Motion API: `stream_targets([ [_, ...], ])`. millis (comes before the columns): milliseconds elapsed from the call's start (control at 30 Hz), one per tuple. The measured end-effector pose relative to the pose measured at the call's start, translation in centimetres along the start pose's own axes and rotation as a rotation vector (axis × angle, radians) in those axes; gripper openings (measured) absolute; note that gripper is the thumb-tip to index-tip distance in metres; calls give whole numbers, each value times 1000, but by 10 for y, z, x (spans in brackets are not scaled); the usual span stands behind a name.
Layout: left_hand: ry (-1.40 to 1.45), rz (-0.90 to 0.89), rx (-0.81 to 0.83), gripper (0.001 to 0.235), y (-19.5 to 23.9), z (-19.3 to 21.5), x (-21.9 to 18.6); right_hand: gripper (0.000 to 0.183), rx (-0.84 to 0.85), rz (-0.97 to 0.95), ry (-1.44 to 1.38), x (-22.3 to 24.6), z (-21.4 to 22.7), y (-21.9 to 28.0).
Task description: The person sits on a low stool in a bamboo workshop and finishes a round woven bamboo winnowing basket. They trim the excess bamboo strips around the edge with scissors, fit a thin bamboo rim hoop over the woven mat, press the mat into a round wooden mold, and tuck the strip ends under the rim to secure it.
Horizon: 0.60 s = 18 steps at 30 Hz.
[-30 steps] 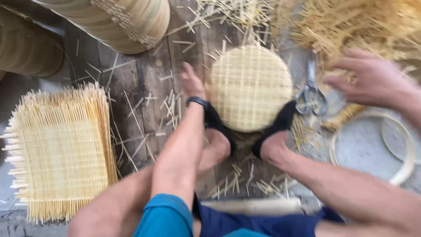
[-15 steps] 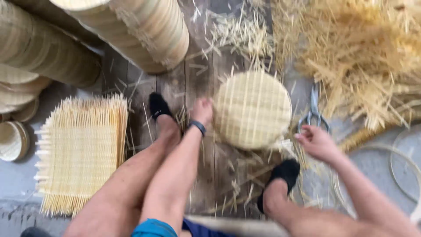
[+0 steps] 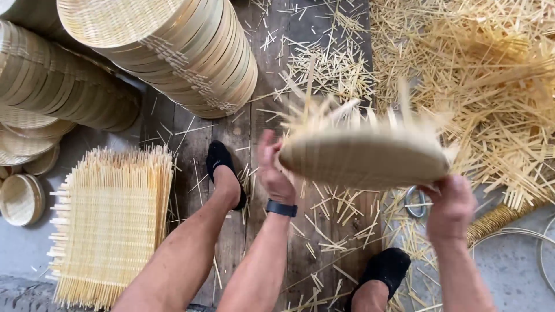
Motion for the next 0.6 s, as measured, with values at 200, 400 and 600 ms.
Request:
stream_targets([
  [200,637,853,682,71,-9,-3,69,48,-64,-395,-492,-5,-19,8],
  [400,371,797,370,67,8,18,107,53,27,-666,-881,-98,-39,49],
  [600,-1026,-68,281,89,91,-42,32,58,-28,535,426,39,-48,-3],
])
Point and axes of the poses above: each hand's wrist, its own y-axis away from the middle knuckle, its own z-axis out of the back of the hand, x = y × z, the point moved 6 cm from there along -y, towards the middle knuckle, and after that the axes turned 4 degrees about z, right-handed, at the moved point
